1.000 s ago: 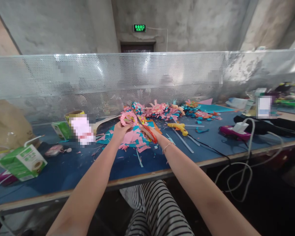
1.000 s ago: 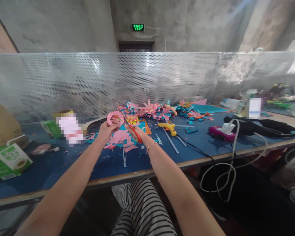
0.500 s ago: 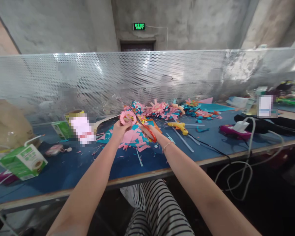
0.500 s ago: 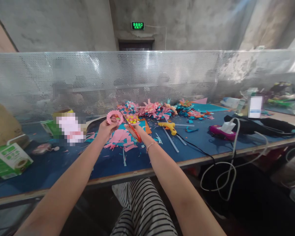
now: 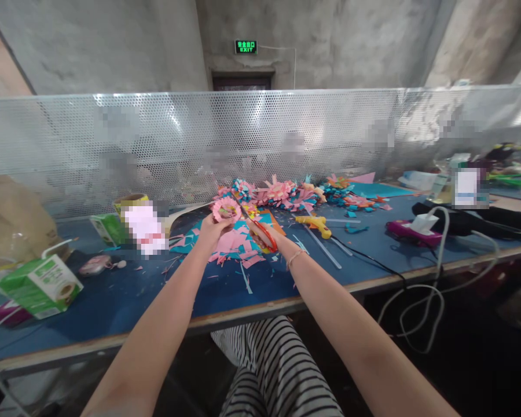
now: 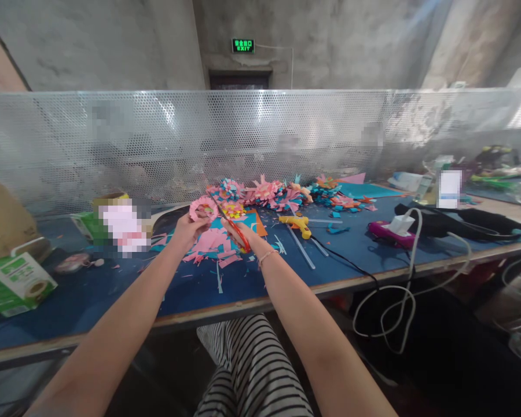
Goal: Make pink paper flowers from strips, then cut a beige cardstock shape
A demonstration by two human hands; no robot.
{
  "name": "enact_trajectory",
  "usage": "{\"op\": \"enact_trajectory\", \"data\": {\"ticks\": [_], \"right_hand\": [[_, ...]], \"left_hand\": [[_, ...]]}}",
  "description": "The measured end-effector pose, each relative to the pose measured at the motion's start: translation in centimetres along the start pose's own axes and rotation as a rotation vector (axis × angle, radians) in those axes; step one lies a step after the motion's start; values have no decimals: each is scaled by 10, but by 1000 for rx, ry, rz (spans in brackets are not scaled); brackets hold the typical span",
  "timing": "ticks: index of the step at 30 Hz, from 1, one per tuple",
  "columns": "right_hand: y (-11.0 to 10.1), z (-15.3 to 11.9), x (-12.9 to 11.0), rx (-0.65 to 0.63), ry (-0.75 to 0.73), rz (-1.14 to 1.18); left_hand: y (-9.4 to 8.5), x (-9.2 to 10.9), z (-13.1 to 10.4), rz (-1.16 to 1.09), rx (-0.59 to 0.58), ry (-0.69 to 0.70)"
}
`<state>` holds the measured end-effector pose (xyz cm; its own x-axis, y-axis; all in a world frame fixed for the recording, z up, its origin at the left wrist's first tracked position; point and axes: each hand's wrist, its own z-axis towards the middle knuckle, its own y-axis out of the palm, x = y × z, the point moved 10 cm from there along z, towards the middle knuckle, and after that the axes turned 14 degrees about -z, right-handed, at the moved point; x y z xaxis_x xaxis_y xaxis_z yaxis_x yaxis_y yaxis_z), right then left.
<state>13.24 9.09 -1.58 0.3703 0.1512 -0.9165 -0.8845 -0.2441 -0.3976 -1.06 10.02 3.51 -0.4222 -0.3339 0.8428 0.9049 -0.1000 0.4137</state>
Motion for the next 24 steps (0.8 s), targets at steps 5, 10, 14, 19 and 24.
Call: {"op": "enact_trajectory", "data": {"ticks": [5,10,14,19,24], "right_hand": [[2,-1,0,-42,-2,54],[-8,-1,-3,36,-19,-35],[-17,-2,-5,134,-31,-140],[-17,-1,0,144,15,-101],[-4,2,6,3,33,24]], "left_hand": [[1,-4,-1,28,-21,-37],[5,-5,-2,15,-57,-61],[4,-3,-2,-10,-41,-59],[2,-4,-2,-22,-29,-65],[2,-6,-2,-26,-26,-76]]}}
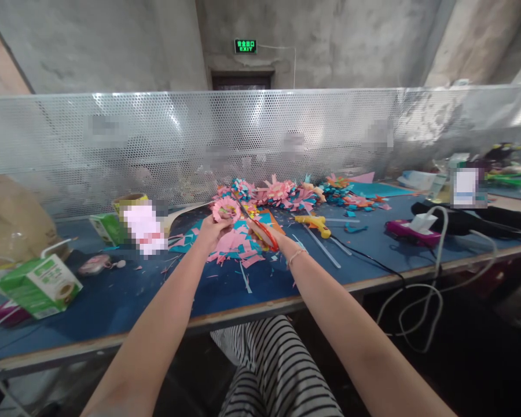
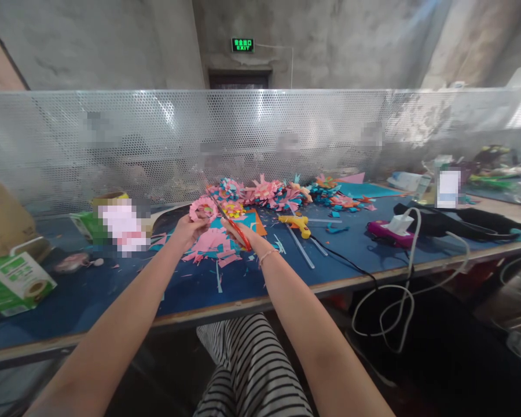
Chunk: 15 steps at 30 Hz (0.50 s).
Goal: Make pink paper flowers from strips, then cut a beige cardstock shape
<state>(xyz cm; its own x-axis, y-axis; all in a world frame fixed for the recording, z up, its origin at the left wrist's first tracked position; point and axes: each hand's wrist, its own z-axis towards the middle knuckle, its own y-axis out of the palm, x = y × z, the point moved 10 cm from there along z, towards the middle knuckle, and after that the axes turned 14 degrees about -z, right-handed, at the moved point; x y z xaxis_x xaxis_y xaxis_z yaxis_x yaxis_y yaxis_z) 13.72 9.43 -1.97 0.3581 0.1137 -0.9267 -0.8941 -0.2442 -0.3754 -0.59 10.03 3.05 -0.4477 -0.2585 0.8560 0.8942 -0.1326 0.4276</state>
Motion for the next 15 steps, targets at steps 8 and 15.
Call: {"op": "enact_trajectory", "data": {"ticks": [8,15], "right_hand": [[-17,0,-8,170,-61,137],[-35,2,-17,305,-155,257]], "left_hand": [[6,-4,-4,37,-45,-49],[20,-7,-10,194,-155,-79]]}}
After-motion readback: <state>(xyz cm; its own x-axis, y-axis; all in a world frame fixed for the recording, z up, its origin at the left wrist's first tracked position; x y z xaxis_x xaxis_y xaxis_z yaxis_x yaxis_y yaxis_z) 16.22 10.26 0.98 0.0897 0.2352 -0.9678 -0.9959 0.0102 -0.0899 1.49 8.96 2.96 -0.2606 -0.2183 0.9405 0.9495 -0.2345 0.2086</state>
